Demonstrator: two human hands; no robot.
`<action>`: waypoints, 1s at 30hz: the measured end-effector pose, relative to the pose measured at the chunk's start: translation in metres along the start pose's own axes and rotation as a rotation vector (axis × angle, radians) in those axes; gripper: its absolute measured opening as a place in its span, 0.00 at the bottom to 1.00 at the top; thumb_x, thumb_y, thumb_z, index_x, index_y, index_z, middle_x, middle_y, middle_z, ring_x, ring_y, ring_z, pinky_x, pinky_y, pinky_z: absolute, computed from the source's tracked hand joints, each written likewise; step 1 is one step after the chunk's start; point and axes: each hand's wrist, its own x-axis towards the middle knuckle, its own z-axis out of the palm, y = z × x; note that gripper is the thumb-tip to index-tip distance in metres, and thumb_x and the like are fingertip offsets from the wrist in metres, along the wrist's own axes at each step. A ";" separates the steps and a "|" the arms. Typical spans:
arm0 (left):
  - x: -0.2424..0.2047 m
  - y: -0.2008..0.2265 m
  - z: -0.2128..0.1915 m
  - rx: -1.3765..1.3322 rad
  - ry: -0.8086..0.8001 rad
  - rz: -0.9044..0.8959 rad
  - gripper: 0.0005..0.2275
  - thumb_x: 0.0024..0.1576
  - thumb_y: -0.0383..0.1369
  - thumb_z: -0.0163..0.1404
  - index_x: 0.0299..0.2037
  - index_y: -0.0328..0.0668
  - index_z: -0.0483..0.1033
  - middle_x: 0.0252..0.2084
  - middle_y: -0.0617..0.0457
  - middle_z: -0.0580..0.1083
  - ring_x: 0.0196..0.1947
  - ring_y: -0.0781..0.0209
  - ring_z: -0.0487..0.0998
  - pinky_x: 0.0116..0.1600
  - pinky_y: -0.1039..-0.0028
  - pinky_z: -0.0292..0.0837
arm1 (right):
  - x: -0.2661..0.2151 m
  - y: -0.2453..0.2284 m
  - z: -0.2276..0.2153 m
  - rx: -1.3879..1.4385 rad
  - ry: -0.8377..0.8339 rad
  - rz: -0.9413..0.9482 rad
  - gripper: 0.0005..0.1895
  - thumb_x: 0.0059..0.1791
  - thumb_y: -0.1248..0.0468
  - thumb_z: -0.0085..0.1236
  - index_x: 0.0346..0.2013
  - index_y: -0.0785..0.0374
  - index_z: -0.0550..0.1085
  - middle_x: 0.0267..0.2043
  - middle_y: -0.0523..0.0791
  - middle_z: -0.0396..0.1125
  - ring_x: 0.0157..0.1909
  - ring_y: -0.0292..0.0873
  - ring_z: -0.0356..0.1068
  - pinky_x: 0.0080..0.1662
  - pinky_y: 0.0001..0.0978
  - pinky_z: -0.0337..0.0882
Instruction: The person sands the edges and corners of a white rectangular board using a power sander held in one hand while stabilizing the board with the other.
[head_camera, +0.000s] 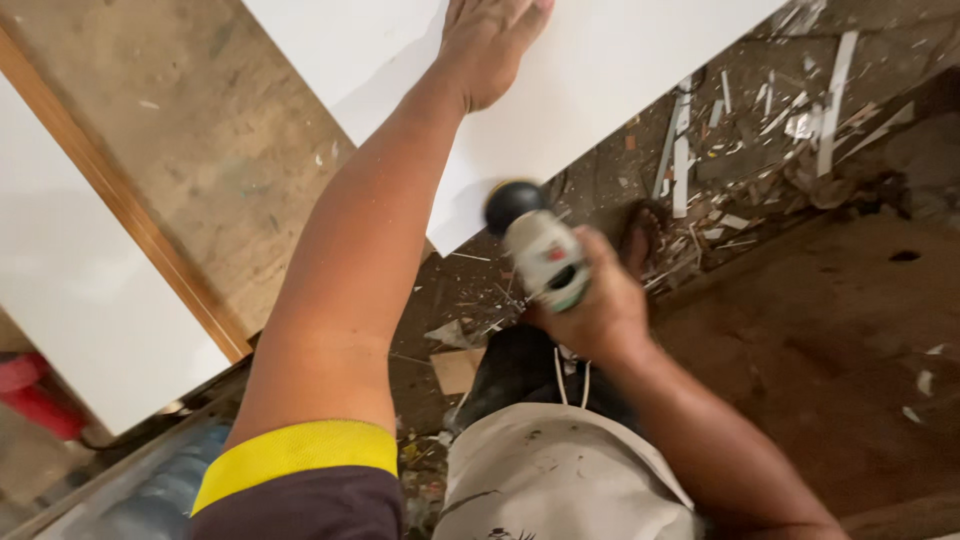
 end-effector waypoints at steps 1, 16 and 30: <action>-0.012 0.002 -0.002 -0.015 -0.048 -0.017 0.42 0.68 0.67 0.19 0.91 0.61 0.49 0.94 0.49 0.44 0.92 0.45 0.31 0.89 0.50 0.22 | -0.006 0.003 0.016 -0.082 0.007 -0.084 0.48 0.38 0.53 0.81 0.72 0.37 0.69 0.55 0.40 0.83 0.48 0.57 0.84 0.44 0.55 0.79; -0.062 -0.010 -0.009 0.361 -0.062 0.010 0.34 0.80 0.59 0.29 0.94 0.66 0.36 0.93 0.59 0.27 0.91 0.47 0.21 0.89 0.45 0.15 | 0.057 0.092 -0.046 -0.020 0.489 -0.407 0.58 0.43 0.55 0.82 0.83 0.49 0.60 0.60 0.49 0.83 0.51 0.50 0.86 0.48 0.38 0.85; -0.060 -0.014 -0.009 0.236 -0.072 0.000 0.36 0.75 0.63 0.22 0.91 0.64 0.42 0.94 0.43 0.42 0.91 0.39 0.30 0.85 0.43 0.14 | 0.072 0.074 -0.083 0.099 0.629 -0.527 0.54 0.46 0.69 0.83 0.79 0.56 0.57 0.71 0.61 0.71 0.64 0.62 0.78 0.53 0.49 0.84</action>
